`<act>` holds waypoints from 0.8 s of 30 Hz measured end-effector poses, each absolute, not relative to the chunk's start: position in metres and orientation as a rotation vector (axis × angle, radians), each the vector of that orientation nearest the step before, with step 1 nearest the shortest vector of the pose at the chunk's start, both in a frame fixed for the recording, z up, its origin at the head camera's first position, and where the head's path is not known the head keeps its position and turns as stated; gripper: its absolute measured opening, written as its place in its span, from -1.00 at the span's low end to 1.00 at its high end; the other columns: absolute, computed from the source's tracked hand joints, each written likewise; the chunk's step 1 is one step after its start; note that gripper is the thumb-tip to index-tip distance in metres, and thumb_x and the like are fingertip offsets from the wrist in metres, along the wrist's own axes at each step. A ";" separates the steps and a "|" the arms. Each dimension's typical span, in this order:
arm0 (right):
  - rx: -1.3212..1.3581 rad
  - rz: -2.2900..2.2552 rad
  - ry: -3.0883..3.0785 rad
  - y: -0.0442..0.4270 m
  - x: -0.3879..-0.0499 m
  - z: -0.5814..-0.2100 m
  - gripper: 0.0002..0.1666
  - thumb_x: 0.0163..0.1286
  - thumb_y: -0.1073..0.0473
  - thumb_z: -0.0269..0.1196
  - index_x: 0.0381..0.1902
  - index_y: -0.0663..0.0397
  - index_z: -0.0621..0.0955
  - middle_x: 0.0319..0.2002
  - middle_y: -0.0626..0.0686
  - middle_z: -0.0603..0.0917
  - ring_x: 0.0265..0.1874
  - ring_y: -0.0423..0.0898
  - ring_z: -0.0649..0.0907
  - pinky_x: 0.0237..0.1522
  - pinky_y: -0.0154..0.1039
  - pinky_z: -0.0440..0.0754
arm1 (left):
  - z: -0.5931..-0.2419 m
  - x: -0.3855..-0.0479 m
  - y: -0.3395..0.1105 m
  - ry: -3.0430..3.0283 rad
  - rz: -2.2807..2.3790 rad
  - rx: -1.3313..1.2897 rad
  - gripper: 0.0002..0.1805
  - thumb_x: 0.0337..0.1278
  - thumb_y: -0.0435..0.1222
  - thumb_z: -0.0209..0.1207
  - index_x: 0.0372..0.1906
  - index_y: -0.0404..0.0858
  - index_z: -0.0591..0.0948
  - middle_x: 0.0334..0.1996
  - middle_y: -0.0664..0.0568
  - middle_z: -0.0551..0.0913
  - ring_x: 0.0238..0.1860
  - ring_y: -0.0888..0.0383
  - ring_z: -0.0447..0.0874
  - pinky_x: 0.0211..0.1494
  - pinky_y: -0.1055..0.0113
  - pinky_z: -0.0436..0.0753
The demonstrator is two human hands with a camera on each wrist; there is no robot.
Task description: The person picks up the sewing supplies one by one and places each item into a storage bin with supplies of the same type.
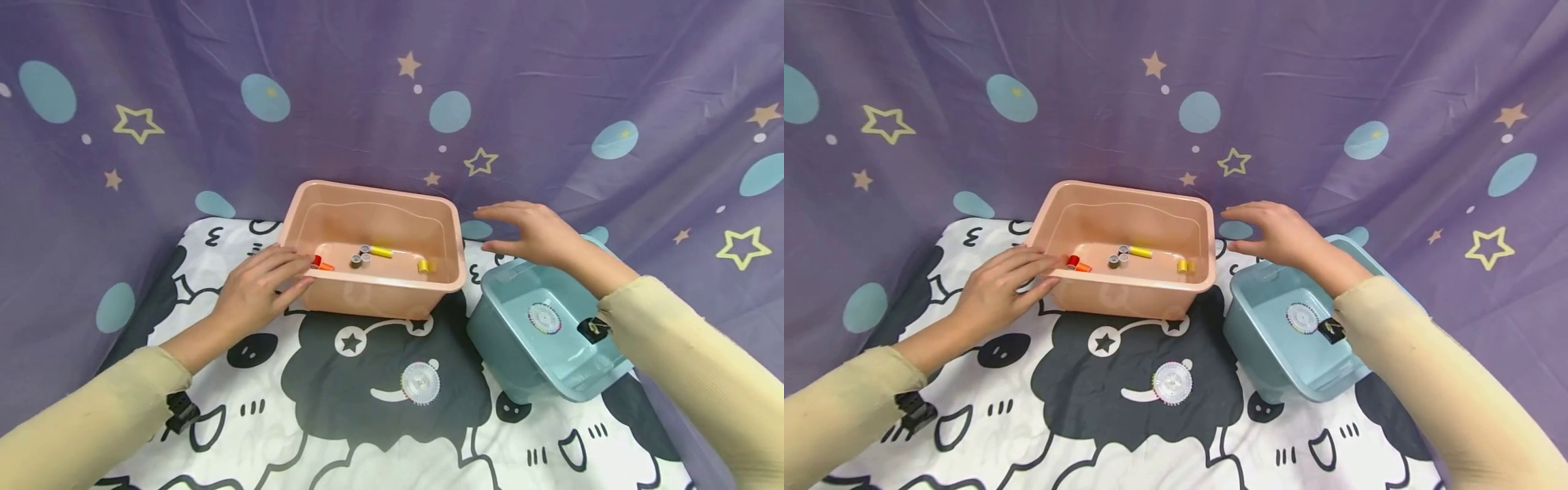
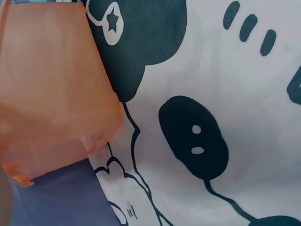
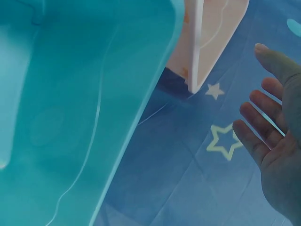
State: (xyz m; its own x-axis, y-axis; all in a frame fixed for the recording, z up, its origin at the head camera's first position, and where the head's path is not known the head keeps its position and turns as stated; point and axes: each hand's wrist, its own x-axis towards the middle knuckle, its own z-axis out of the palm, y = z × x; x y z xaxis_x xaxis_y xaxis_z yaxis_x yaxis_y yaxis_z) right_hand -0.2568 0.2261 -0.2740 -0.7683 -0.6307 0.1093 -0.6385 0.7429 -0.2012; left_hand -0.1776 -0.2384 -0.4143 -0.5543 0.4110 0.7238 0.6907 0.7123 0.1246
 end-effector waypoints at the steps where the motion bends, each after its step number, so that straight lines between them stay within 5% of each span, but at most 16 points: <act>1: 1.049 0.362 -2.899 0.230 -0.255 -0.274 -0.31 0.34 0.08 0.55 0.39 0.05 0.65 0.36 0.16 0.66 0.39 0.24 0.58 0.38 0.32 0.49 | -0.413 -0.178 -0.238 -2.228 -0.522 -0.836 -0.49 0.56 0.06 0.21 0.16 -0.29 0.78 0.04 -0.18 0.81 0.15 -0.22 0.73 0.38 -0.19 0.59; 12: 0.910 0.408 -2.878 0.273 -0.235 -0.274 -0.29 0.31 0.10 0.57 0.40 0.04 0.65 0.37 0.21 0.64 0.38 0.26 0.57 0.31 0.34 0.52 | -0.393 -0.178 -0.230 -2.220 -0.542 -0.915 -0.56 0.42 -0.06 0.36 0.20 -0.24 0.76 0.06 -0.14 0.80 0.17 -0.18 0.72 0.34 -0.19 0.62; 24: 0.743 0.398 -2.860 0.317 -0.218 -0.285 -0.27 0.27 0.11 0.58 0.40 -0.01 0.65 0.37 0.21 0.64 0.35 0.30 0.58 0.24 0.31 0.51 | -0.377 -0.172 -0.217 -2.184 -0.494 -1.026 -0.44 0.63 0.15 0.05 0.18 -0.20 0.78 0.02 -0.13 0.79 0.13 -0.19 0.73 0.25 -0.15 0.67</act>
